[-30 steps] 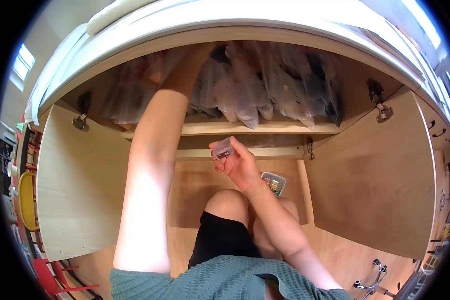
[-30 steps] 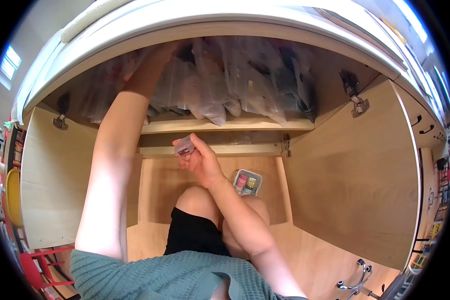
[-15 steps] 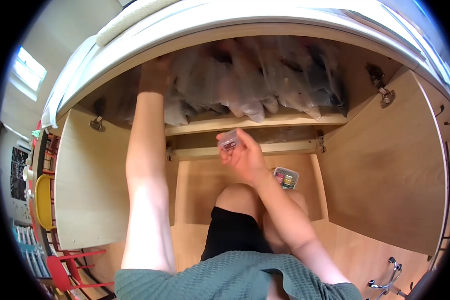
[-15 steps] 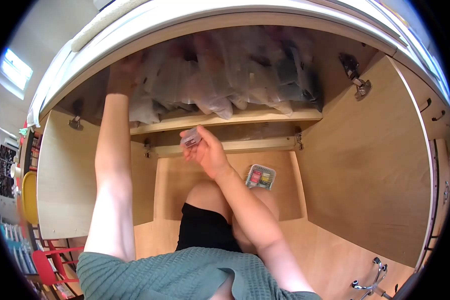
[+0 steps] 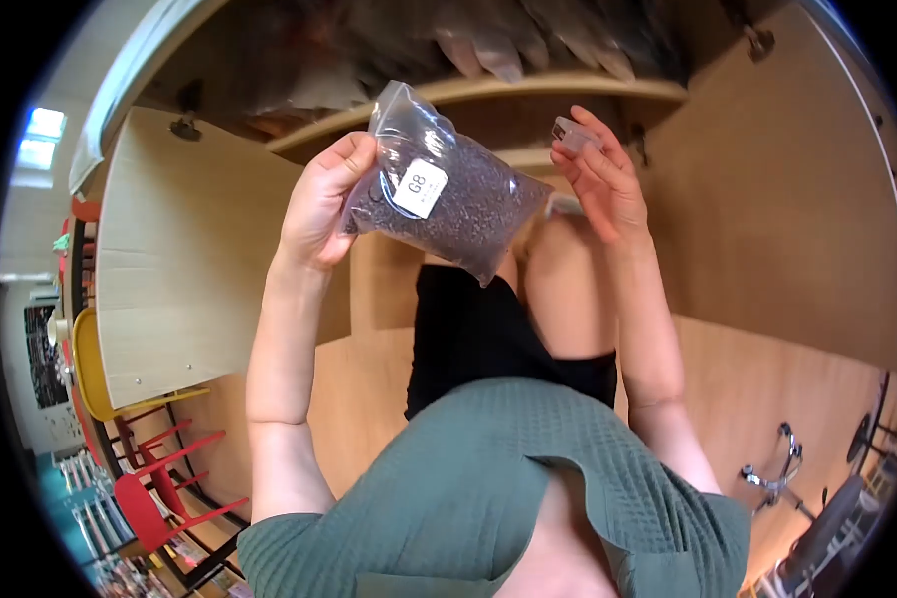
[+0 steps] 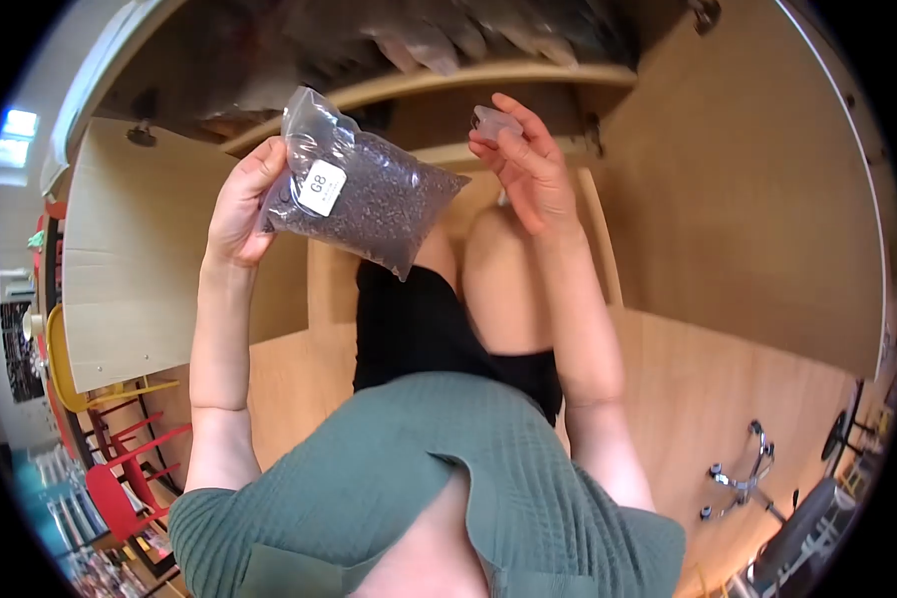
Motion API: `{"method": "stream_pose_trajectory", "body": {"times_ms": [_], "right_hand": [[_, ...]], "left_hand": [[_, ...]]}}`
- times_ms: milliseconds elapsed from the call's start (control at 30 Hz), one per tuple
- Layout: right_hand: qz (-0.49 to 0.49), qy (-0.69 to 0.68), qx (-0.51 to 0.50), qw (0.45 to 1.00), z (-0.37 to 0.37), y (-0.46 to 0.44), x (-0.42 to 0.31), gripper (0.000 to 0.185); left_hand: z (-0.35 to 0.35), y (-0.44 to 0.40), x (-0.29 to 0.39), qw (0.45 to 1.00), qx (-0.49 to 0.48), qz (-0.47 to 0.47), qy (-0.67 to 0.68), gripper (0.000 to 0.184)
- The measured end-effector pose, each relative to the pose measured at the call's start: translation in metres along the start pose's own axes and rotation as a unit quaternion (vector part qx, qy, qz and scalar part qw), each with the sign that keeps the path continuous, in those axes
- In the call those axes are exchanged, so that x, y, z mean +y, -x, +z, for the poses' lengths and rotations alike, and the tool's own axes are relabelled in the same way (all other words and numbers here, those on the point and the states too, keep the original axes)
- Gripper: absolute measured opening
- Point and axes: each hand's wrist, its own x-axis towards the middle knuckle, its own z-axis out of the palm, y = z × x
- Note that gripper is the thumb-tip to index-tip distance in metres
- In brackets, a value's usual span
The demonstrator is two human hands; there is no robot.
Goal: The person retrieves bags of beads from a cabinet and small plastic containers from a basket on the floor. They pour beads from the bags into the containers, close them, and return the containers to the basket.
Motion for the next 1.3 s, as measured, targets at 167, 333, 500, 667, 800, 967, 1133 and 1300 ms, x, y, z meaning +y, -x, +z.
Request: {"method": "stream_pose_trajectory", "body": {"times_ms": [167,333,500,667,800,967,1133,1300], "right_hand": [[0.017,0.076,0.051,0.996,-0.02,0.072,-0.012,0.056],[0.022,0.092,0.084,0.992,-0.031,0.103,-0.007,0.056],[0.017,0.087,0.079,0.993,-0.03,0.111,-0.003,0.058],[0.019,0.147,0.065,0.987,-0.02,0.115,-0.004,0.056],[-0.013,0.241,0.048,0.969,-0.009,0.12,-0.002,0.052],[-0.093,0.447,0.037,0.889,0.005,0.127,0.013,0.05],[-0.22,0.678,0.033,0.7,0.011,0.125,0.022,0.05],[-0.213,0.71,0.009,0.671,0.013,0.13,0.025,0.053]], "left_hand": [[0.029,0.014,-0.049,0.996,0.006,-0.018,-0.092,0.014],[0.028,0.019,-0.097,0.988,0.055,0.021,-0.145,0.013],[0.037,0.033,-0.096,0.986,0.107,0.048,-0.119,0.013],[0.036,0.038,-0.107,0.978,0.133,0.077,-0.143,0.014],[0.034,0.031,-0.124,0.975,0.122,0.053,-0.177,0.013],[0.037,0.031,-0.115,0.968,0.117,0.036,-0.218,0.014],[0.04,0.04,-0.101,0.943,0.118,0.047,-0.308,0.016],[0.034,0.038,-0.106,0.94,0.11,0.042,-0.319,0.014]]}}
